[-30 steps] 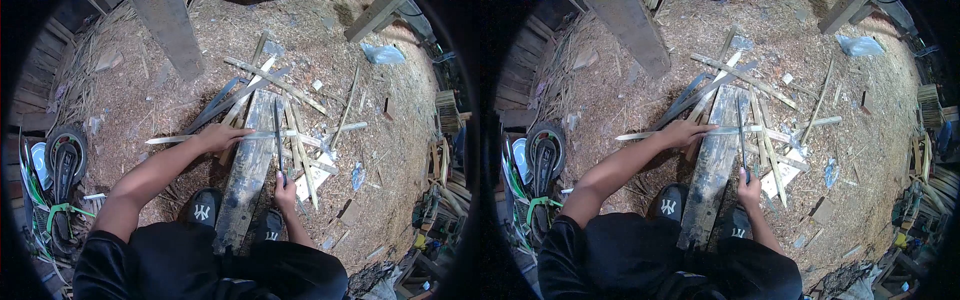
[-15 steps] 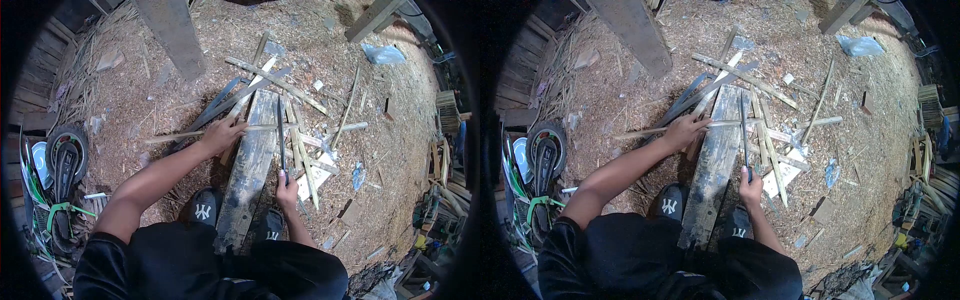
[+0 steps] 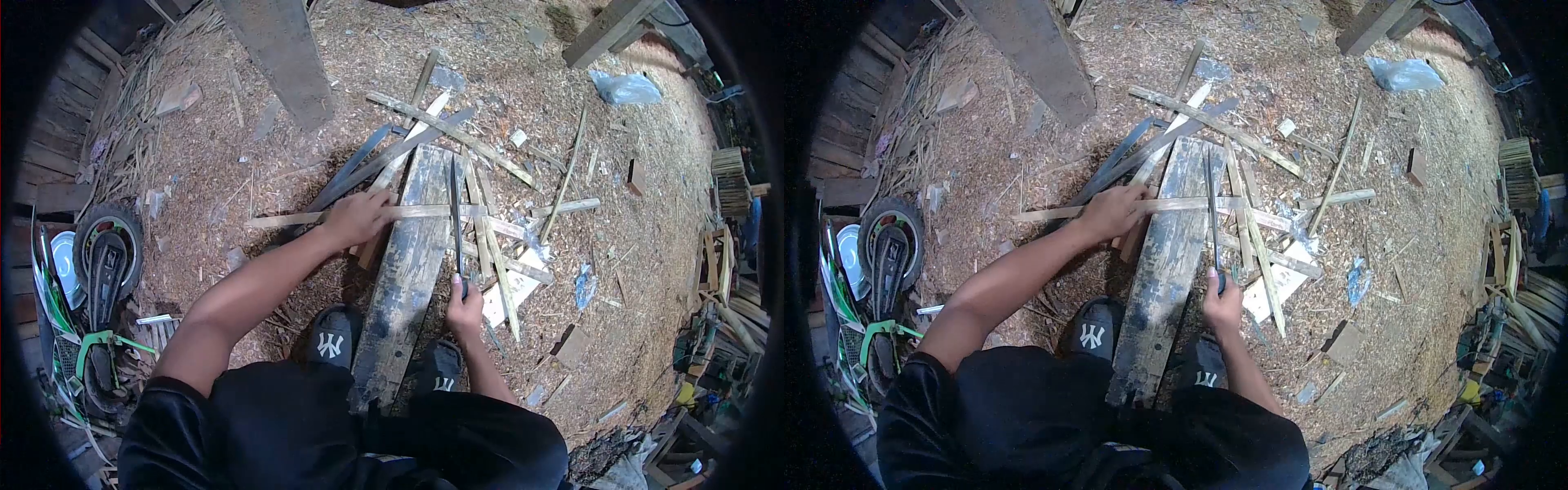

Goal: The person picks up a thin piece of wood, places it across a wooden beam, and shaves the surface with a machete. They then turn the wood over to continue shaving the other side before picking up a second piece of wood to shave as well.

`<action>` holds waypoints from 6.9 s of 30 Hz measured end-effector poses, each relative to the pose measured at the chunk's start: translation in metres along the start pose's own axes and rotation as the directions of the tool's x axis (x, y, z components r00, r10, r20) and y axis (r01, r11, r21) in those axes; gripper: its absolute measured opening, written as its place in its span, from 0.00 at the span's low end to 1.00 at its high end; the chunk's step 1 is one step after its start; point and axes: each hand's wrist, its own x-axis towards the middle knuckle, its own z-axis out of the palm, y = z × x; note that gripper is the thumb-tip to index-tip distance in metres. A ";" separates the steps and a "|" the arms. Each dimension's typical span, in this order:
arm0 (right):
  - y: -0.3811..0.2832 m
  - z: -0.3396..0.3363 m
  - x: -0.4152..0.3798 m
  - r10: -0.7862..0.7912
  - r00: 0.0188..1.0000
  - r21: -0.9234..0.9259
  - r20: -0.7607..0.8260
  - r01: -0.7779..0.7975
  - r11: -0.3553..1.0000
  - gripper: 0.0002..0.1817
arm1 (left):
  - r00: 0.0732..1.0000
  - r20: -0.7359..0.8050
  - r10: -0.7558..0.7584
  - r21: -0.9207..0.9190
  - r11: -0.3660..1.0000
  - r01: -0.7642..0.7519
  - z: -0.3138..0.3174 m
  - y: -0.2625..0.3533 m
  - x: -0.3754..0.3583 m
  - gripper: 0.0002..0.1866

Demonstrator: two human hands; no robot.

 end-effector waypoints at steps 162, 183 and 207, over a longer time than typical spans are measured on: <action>-0.069 -0.045 0.029 -0.210 0.966 0.783 -0.149 0.245 0.572 0.32 | 0.755 0.479 -0.448 0.003 0.861 0.509 -0.001 -0.014 0.004 0.38; -0.030 -0.023 0.026 0.263 0.931 0.522 0.252 -0.360 0.774 0.32 | 0.804 0.447 -0.392 0.002 0.899 0.437 0.005 -0.022 -0.001 0.40; 0.011 -0.006 0.031 0.285 0.952 0.088 0.111 -0.295 0.951 0.27 | 0.779 0.466 -0.420 -0.010 0.878 0.479 0.001 -0.018 0.003 0.39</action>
